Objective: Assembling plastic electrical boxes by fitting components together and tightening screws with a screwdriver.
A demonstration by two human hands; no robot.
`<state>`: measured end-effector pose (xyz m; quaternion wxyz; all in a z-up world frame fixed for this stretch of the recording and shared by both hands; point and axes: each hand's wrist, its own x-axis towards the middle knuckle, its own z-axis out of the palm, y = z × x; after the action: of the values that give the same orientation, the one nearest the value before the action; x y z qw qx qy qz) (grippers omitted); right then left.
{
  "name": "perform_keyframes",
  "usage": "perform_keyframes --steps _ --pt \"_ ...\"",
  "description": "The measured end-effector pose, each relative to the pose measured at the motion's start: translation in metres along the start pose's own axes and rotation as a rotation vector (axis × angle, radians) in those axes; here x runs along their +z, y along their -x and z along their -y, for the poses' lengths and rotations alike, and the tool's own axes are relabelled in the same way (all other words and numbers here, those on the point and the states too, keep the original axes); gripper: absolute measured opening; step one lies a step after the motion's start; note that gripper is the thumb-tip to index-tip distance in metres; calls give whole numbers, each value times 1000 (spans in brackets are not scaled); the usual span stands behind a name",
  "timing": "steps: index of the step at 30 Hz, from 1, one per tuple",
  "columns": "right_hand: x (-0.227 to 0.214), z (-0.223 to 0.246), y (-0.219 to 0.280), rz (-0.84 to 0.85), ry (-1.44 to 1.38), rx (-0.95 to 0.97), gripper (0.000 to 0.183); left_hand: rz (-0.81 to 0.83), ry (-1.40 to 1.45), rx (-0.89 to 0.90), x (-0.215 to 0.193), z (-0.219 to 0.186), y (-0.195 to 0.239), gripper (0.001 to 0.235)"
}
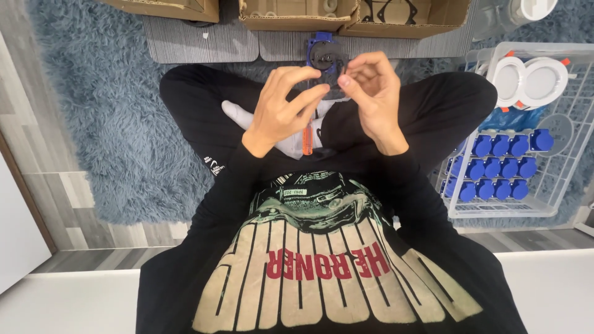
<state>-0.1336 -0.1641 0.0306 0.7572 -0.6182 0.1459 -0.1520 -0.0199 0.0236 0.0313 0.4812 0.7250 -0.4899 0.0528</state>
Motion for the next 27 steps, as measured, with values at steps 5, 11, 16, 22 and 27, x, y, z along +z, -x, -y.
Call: perform_keyframes --steps 5,11,16,22,27 --pt "2 -3 -5 51 -285 167 21 -43 59 75 1 14 -1 26" --pt "-1 -10 -6 111 31 -101 35 -88 96 62 -3 21 -5 31" --pt "3 -3 -10 55 436 -385 28 -95 108 81 -2 25 -9 32" --pt "1 -2 -16 26 637 -548 23 -103 126 74 0 29 -12 32" --pt "0 -9 -23 54 675 -573 22 -109 169 -3 5 35 -14 28"
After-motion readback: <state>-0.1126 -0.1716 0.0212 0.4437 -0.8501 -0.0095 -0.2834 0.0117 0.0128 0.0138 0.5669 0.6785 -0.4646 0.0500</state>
